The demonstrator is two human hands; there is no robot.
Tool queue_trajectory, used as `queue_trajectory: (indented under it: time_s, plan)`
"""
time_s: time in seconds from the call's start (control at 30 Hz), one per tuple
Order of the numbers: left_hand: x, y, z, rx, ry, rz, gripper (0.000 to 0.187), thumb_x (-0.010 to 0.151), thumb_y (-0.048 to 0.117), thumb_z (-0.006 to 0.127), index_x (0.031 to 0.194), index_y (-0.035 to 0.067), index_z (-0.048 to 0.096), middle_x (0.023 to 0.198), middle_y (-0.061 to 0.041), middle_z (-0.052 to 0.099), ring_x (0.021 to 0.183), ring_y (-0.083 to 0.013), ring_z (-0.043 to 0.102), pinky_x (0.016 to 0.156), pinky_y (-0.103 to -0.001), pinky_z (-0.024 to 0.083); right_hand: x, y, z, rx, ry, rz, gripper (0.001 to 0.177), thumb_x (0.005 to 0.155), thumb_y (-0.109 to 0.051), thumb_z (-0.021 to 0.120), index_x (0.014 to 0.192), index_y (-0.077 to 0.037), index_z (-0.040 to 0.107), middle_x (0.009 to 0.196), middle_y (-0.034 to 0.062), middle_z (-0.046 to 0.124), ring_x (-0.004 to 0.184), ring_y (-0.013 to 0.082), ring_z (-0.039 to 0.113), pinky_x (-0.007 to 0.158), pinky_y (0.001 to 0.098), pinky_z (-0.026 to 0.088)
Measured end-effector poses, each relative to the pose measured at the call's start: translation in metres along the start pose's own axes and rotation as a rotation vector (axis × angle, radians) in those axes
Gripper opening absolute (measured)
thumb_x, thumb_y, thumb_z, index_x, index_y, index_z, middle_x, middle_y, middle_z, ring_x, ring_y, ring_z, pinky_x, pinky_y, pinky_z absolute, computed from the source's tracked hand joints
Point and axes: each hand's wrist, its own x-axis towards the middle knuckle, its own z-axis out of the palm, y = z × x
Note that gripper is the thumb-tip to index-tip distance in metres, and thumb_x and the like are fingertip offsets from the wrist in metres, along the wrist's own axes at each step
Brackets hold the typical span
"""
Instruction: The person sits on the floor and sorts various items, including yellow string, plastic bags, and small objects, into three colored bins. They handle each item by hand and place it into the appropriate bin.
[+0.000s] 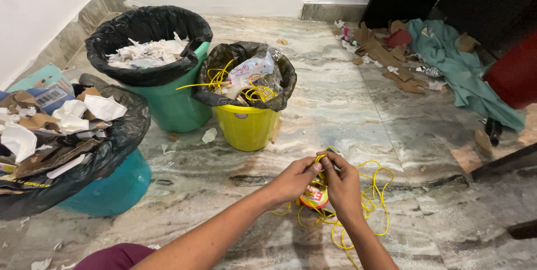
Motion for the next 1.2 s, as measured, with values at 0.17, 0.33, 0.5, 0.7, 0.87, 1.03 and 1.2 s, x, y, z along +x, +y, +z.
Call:
queue_trajectory:
  time_s: [0.17,0.33,0.5,0.7,0.87,1.03,1.2]
  plan:
    - [-0.007,0.012,-0.004,0.026,-0.120,-0.346,0.041,0.108,0.044,0.046,0.113,0.007,0.064,0.074,0.002,0.057,0.057,-0.0042,0.049,0.049,-0.024,0.040,0.006,0.006,-0.009,0.029,0.054,0.145,0.025,0.103,-0.018,0.059,0.116,-0.004,0.075,0.079,-0.0008,0.063,0.056,0.0076,0.043,0.048,0.0260,0.034]
    - [-0.006,0.027,-0.016,0.190,-0.196,-0.261,0.046,0.109,0.044,0.052,0.097,0.003,0.070,0.068,0.003,0.052,0.058,-0.0044,0.042,0.051,-0.025,0.033,0.007,0.010,-0.015,0.032,-0.090,0.131,0.029,0.103,-0.019,0.052,0.111,-0.003,0.074,0.073,-0.0014,0.065,0.057,0.0041,0.049,0.049,0.0233,0.038]
    - [-0.001,0.038,-0.030,0.270,-0.102,-0.143,0.034,0.100,0.040,0.061,0.102,0.007,0.071,0.079,0.002,0.062,0.071,-0.0061,0.054,0.064,-0.026,0.045,0.003,0.007,-0.009,-0.373,-0.145,0.090,0.028,0.099,-0.024,0.062,0.105,-0.001,0.076,0.069,0.0080,0.061,0.060,0.0130,0.052,0.055,0.0325,0.043]
    - [-0.006,0.026,-0.016,0.525,0.154,0.099,0.043,0.090,0.034,0.078,0.109,0.000,0.061,0.098,-0.007,0.068,0.084,-0.0140,0.064,0.076,-0.033,0.054,-0.001,-0.008,-0.004,-0.498,-0.113,-0.029,0.030,0.094,-0.026,0.059,0.105,-0.002,0.073,0.075,0.0152,0.070,0.064,0.0193,0.067,0.064,0.0395,0.051]
    - [-0.002,0.026,-0.016,0.280,0.296,-0.226,0.045,0.091,0.035,0.074,0.116,0.006,0.051,0.095,-0.008,0.070,0.081,-0.0141,0.070,0.070,-0.031,0.058,-0.003,-0.017,0.002,-0.544,-0.143,-0.004,0.035,0.105,-0.029,0.054,0.100,0.003,0.067,0.070,0.0171,0.061,0.062,0.0244,0.055,0.063,0.0421,0.047]
    - [-0.002,0.027,-0.026,0.143,0.109,-0.218,0.041,0.107,0.031,0.053,0.102,-0.009,0.063,0.083,-0.012,0.071,0.070,-0.0171,0.071,0.062,-0.030,0.056,-0.007,-0.030,0.007,-0.294,-0.237,0.002,0.029,0.104,-0.024,0.050,0.116,-0.003,0.065,0.075,0.0093,0.063,0.063,0.0146,0.051,0.058,0.0332,0.044]
    - [0.008,0.031,-0.040,0.137,0.230,-0.228,0.027,0.103,0.023,0.051,0.106,-0.003,0.060,0.083,-0.013,0.071,0.064,-0.0186,0.071,0.055,-0.032,0.052,-0.010,-0.033,0.018,-0.109,-0.304,0.048,0.038,0.096,-0.018,0.058,0.132,-0.010,0.049,0.085,-0.0030,0.065,0.065,0.0076,0.056,0.055,0.0254,0.048]
